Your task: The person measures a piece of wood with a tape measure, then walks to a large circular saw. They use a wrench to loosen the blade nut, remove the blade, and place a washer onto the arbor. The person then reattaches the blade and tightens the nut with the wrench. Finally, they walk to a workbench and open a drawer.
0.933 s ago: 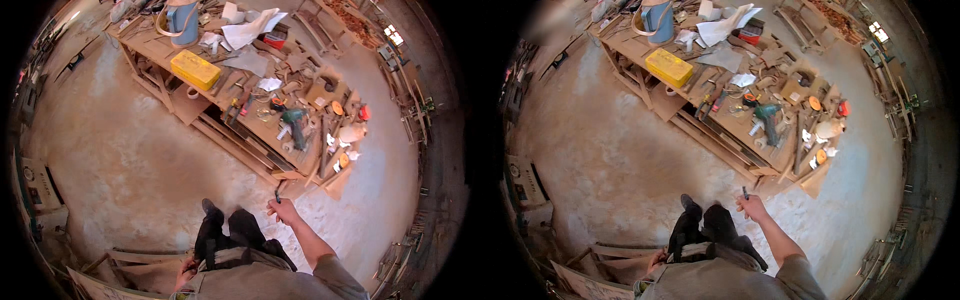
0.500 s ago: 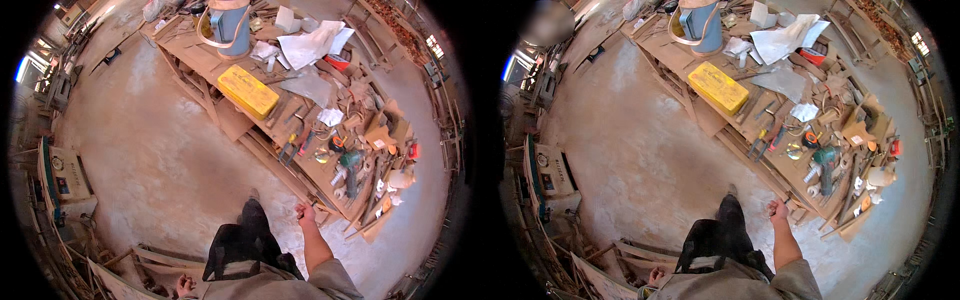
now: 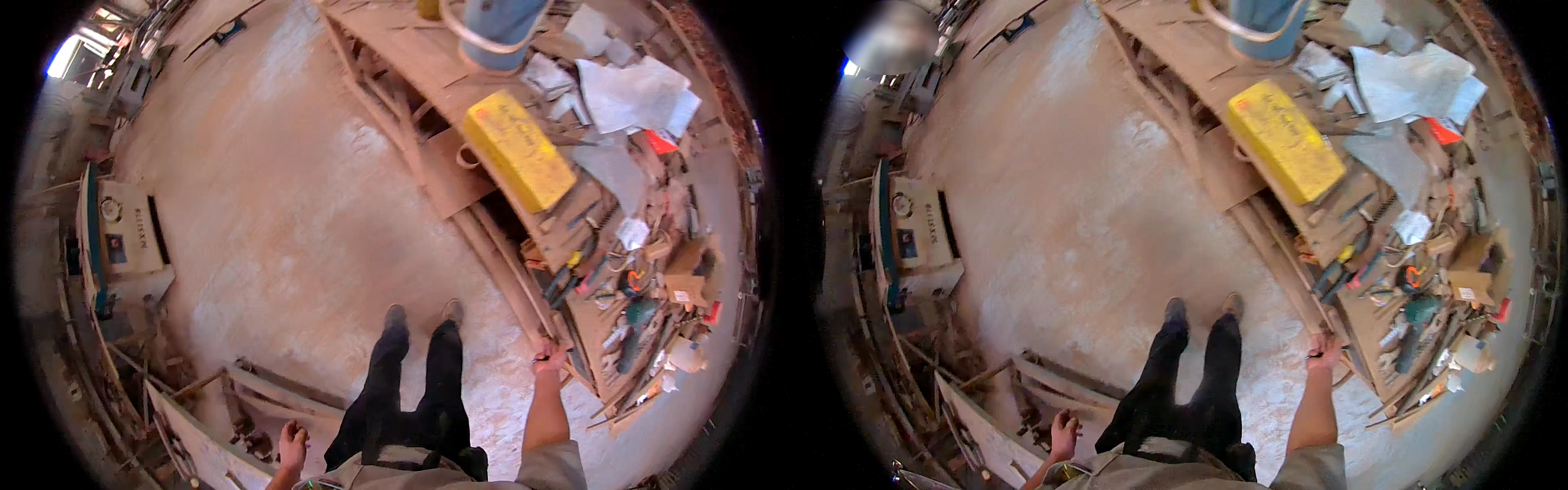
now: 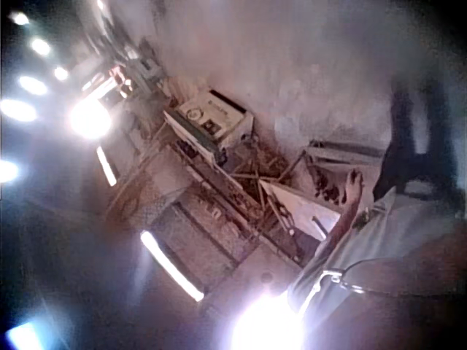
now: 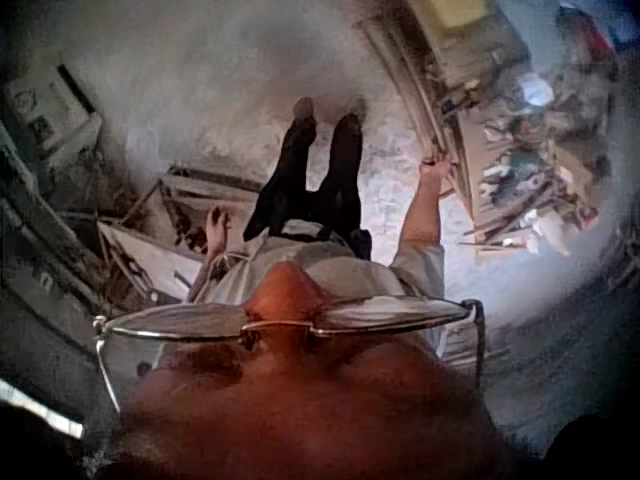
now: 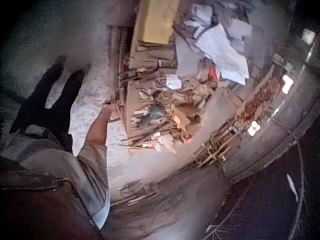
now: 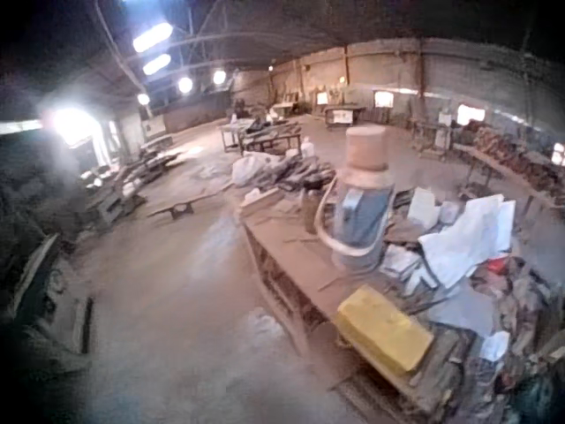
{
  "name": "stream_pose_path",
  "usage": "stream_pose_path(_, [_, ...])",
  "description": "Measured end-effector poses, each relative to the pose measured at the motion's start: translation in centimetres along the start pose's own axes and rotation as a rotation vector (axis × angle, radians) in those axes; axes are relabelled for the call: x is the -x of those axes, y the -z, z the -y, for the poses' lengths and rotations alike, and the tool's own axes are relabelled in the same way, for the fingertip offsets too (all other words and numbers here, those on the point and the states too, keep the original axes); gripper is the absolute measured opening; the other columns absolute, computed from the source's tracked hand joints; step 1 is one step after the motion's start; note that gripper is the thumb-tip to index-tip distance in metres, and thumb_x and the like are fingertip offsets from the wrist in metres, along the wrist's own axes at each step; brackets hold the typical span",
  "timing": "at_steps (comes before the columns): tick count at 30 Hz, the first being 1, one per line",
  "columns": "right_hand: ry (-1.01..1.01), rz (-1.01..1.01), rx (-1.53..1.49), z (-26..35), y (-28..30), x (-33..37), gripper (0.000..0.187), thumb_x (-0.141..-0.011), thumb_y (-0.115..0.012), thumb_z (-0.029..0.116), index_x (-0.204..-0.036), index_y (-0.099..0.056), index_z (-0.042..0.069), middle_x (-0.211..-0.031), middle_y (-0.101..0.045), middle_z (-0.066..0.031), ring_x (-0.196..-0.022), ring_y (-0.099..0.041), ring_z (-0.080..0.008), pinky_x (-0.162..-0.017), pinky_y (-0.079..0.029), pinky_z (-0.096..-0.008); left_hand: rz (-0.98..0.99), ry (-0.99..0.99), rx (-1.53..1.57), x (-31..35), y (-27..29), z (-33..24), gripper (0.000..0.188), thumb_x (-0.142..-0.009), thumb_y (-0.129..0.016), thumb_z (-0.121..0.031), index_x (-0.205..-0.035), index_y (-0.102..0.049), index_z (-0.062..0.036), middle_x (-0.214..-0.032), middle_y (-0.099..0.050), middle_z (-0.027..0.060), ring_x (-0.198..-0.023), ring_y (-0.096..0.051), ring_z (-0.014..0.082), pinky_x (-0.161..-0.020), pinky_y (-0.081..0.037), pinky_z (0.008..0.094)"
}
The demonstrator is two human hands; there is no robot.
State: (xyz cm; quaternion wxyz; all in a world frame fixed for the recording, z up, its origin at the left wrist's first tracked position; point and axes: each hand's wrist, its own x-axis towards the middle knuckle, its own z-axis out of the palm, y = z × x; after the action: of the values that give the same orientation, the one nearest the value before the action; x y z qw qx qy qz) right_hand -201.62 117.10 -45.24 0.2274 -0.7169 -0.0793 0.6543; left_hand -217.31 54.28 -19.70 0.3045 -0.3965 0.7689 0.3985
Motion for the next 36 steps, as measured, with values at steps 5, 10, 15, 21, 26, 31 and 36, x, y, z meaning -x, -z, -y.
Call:
stream_pose_path(5, [0.099,0.023,-0.065,-0.7,-0.4,-2.9,0.05,-0.092,-0.049,0.063,-0.105,-0.054,0.015,-0.086,-0.063,0.0029,-0.08,-0.065,-0.0107,-0.042,-0.026,-0.0201,-0.018,-0.136,-0.086,-4.9,2.7,-2.0,0.048,-0.089,-0.057,-0.013,-0.134,-0.046,0.0002,-0.1,-0.057,0.0046,-0.082,-0.056,0.012,-0.067,-0.049,0.026])
stream_pose_path(10, [0.15,-0.099,-0.165,-0.1,-3.1,-0.8,0.046,-0.093,-0.047,0.062,-0.104,-0.056,0.018,-0.089,-0.065,0.0047,-0.086,-0.07,-0.0122,-0.039,-0.024,-0.0203,0.0,-0.131,-0.069,-7.9,3.9,-1.9,0.046,-0.092,-0.055,-0.01,-0.136,-0.045,-0.0002,-0.101,-0.057,0.0042,-0.083,-0.057,0.0132,-0.067,-0.048,0.0268])
stream_pose_path(15, [0.187,-0.097,-0.243,-0.3,-3.3,0.1,0.044,-0.092,-0.048,0.062,-0.096,-0.057,0.019,-0.075,-0.063,0.0085,-0.081,-0.07,-0.0127,-0.038,-0.023,-0.0193,-0.026,-0.116,-0.008,-6.3,2.9,-2.1,0.041,-0.087,-0.058,-0.008,-0.127,-0.05,-0.0002,-0.089,-0.057,0.0031,-0.069,-0.052,0.0093,-0.056,-0.043,0.0243])
stream_pose_path(21, [0.174,-0.007,-0.428,-0.2,-2.4,-0.4,0.042,-0.094,-0.047,0.059,-0.091,-0.059,0.02,-0.077,-0.067,0.0069,-0.083,-0.071,-0.0123,-0.04,-0.026,-0.0211,0.024,-0.118,-0.076,-7.7,3.4,3.3,0.049,-0.091,-0.057,-0.008,-0.136,-0.041,0.001,-0.096,-0.056,0.0059,-0.075,-0.056,0.0128,-0.061,-0.049,0.0267])
stream_pose_path(26, [0.221,0.135,-0.573,-1.0,-1.6,-1.6,0.037,-0.092,-0.051,0.05,-0.087,-0.06,0.015,-0.075,-0.066,0.0032,-0.066,-0.06,-0.0102,-0.042,-0.028,-0.0228,0.03,-0.218,-0.193,-7.1,1.8,1.0,0.041,-0.09,-0.058,-0.011,-0.13,-0.049,-0.0025,-0.088,-0.057,0.0028,-0.068,-0.052,0.0082,-0.053,-0.04,0.0228])
stream_pose_path(31, [0.145,0.221,-0.728,-0.2,-1.2,-2.0,0.051,-0.091,-0.049,0.064,-0.071,-0.049,0.017,-0.058,-0.043,0.0044,-0.052,-0.042,-0.0129,-0.045,-0.03,-0.027,0.066,-0.144,-0.161,-3.0,-0.8,-4.9,0.041,-0.094,-0.057,-0.013,-0.133,-0.047,-0.005,-0.096,-0.055,0.0007,-0.071,-0.052,0.009,-0.054,-0.042,0.0232])
stream_pose_path(36, [0.166,0.153,-0.644,-0.5,-1.9,-1.1,0.043,-0.086,-0.055,0.064,-0.068,-0.051,0.025,-0.055,-0.042,0.0085,-0.051,-0.043,-0.0104,-0.045,-0.028,-0.0274,0.068,-0.193,-0.354,-5.8,0.7,-5.1,0.051,-0.094,-0.057,-0.011,-0.141,-0.039,-0.0031,-0.112,-0.056,0.0045,-0.087,-0.057,0.0162,-0.067,-0.049,0.0284])
